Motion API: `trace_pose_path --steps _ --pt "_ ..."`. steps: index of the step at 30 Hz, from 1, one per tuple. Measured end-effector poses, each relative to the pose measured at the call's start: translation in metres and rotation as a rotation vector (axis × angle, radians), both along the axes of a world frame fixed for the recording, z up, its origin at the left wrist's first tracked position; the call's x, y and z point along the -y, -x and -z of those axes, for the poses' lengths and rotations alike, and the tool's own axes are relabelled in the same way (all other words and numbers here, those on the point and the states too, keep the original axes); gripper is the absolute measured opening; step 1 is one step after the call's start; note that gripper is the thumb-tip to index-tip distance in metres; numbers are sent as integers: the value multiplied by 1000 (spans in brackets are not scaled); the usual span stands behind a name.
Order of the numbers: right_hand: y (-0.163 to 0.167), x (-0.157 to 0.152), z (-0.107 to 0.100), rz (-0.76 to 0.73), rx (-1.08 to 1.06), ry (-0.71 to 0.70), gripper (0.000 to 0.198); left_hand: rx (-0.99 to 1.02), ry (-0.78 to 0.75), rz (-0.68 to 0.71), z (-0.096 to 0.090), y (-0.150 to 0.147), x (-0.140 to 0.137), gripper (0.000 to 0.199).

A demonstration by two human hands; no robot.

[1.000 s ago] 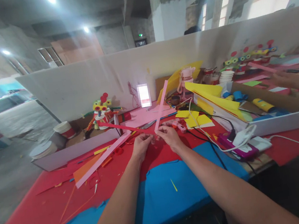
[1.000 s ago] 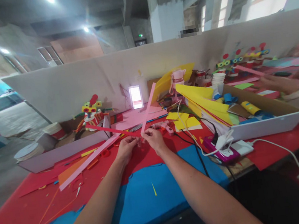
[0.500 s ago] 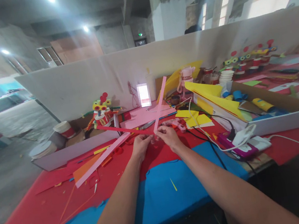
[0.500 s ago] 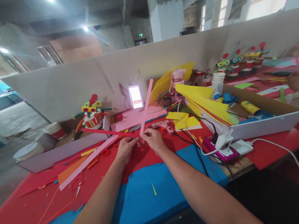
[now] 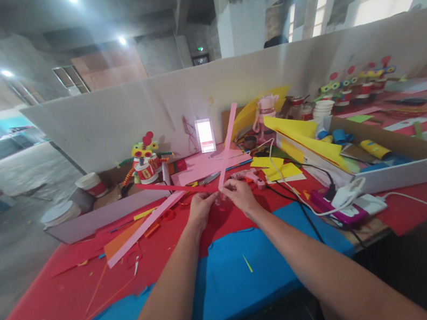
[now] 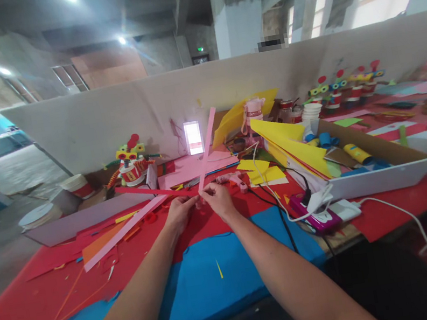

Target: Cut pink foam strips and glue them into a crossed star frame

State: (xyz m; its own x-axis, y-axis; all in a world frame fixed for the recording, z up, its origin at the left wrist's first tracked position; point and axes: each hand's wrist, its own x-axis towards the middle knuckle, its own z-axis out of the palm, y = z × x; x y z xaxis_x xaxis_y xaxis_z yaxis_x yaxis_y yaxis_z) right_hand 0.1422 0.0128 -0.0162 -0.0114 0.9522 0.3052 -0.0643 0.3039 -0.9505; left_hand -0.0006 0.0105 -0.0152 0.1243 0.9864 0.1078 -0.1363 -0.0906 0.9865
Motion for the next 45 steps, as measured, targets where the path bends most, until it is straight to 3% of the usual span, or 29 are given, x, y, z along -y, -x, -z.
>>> trace_pose_path --steps 7,13,16,20,26,32,45 --pt "0 -1 0 20 -64 45 22 3 -35 9 -1 0 0 21" --pt "1 -3 1 29 -272 164 29 -232 -243 -226 -9 -4 4 14" --pt "2 -2 1 12 -301 182 30 -268 -285 -244 -10 -4 5 4" --pt "2 -1 1 2 -311 187 32 -235 -258 -195 -10 -2 4 6" --pt "4 1 -1 -85 -318 265 29 26 -100 -153 -12 -2 5 26" --pt "3 3 0 -155 -278 316 27 -18 -90 -180 -10 0 4 35" --pt "1 2 -1 -188 -233 377 20 21 -35 -200 -7 2 2 34"
